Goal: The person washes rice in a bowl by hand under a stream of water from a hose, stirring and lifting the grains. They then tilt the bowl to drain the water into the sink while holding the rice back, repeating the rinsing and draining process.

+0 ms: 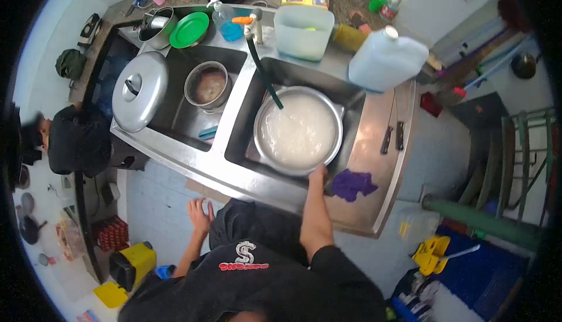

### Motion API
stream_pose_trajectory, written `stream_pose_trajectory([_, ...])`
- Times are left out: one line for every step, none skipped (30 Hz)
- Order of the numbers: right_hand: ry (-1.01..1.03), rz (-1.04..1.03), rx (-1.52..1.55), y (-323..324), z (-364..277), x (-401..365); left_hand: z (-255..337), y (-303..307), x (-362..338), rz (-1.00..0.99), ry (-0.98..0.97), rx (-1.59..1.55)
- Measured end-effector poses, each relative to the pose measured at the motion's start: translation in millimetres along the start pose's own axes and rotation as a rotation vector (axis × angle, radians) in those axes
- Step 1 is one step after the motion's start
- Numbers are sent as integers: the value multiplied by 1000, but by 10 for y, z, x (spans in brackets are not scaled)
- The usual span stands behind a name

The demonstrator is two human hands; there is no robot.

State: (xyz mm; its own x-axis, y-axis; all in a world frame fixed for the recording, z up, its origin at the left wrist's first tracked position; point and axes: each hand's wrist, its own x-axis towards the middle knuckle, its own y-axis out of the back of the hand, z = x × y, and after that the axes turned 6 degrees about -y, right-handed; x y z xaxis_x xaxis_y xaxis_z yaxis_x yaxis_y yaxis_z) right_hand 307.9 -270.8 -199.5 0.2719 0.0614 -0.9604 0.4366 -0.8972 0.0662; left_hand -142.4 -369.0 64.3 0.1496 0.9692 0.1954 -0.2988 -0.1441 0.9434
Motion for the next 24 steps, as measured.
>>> stream_pose_trajectory([-71,-15,-46,-9,-58,-41,-78,19,-406,2,93,4])
stream_pose_trajectory([-85,-29,-1,-45,-75,-409,-173,-35,-846,-52,302,-70])
stream_pose_trajectory([-87,-46,38,-102,-137,-856,-322,-188,-1383,-97,519,-150])
stream_pose_trajectory([-77,-37,33,-77,-106,-687,-1076,-862,-2631,-102,524,-162])
stream_pose_trajectory([-196,-34,117,-50,-1,-183,-1233,-697,-2727,-705,432,-93])
stream_pose_trajectory([-316,-38,201,-53,14,114,-918,-151,-3745,-699,439,-105])
stream_pose_trajectory([-314,-40,196,-39,-32,123,-1069,-455,-3288,-1146,690,-232])
stream_pose_trajectory([-307,-104,23,23,-44,141,-651,-94,-3829,-1151,694,-229])
stream_pose_trajectory([-297,-167,-155,-33,-76,-374,-402,151,-3567,-971,711,-338])
stream_pose_trajectory([-13,27,-453,-99,-120,-939,-349,45,-2974,-782,722,-448])
stream_pose_trajectory([-2,30,-459,-222,-111,-1090,-372,-102,-2740,-778,723,-462])
stream_pose_trajectory([375,163,-618,-310,-127,-1197,-402,-308,-2491,-593,736,-560])
stream_pose_trajectory([756,299,-763,-404,-169,-1303,-453,-520,-2251,-406,744,-653])
stream_pose_trajectory([769,305,-767,-531,-268,-1498,-494,-671,-2031,-215,752,-742])
stream_pose_trajectory([960,194,-706,-685,-381,-1835,-674,-686,-1832,-349,726,-601])
stream_pose_trajectory([1152,80,-639,-907,-424,-2069,-985,-675,-1590,-478,692,-464])
stream_pose_trajectory([1163,79,-638,-1061,-384,-1897,-1177,-692,-1391,-471,690,-473])
stream_pose_trajectory([1251,96,-983,-1165,-278,-1440,-1342,-692,-1263,-451,686,-537])
stream_pose_trajectory([1286,124,-1346,-1041,-86,-1070,-1456,-600,-1313,-462,686,-593])
stream_pose_trajectory([605,-54,-2137,-1079,-113,-897,-1496,-424,-1397,-517,677,-586])
stream_pose_trajectory([598,-34,-2112,-1109,-37,-1076,-1524,-365,-1221,-456,631,-506])
stream_pose_trajectory([961,108,-1876,-1238,45,-1448,-1571,-309,-948,-380,584,-433])
stream_pose_trajectory([1266,251,-1626,-1233,172,-1827,-1610,-203,-848,-404,574,-445])
stream_pose_trajectory([1211,188,-1548,-1371,132,-2038,-1609,-147,-699,-346,548,-458])
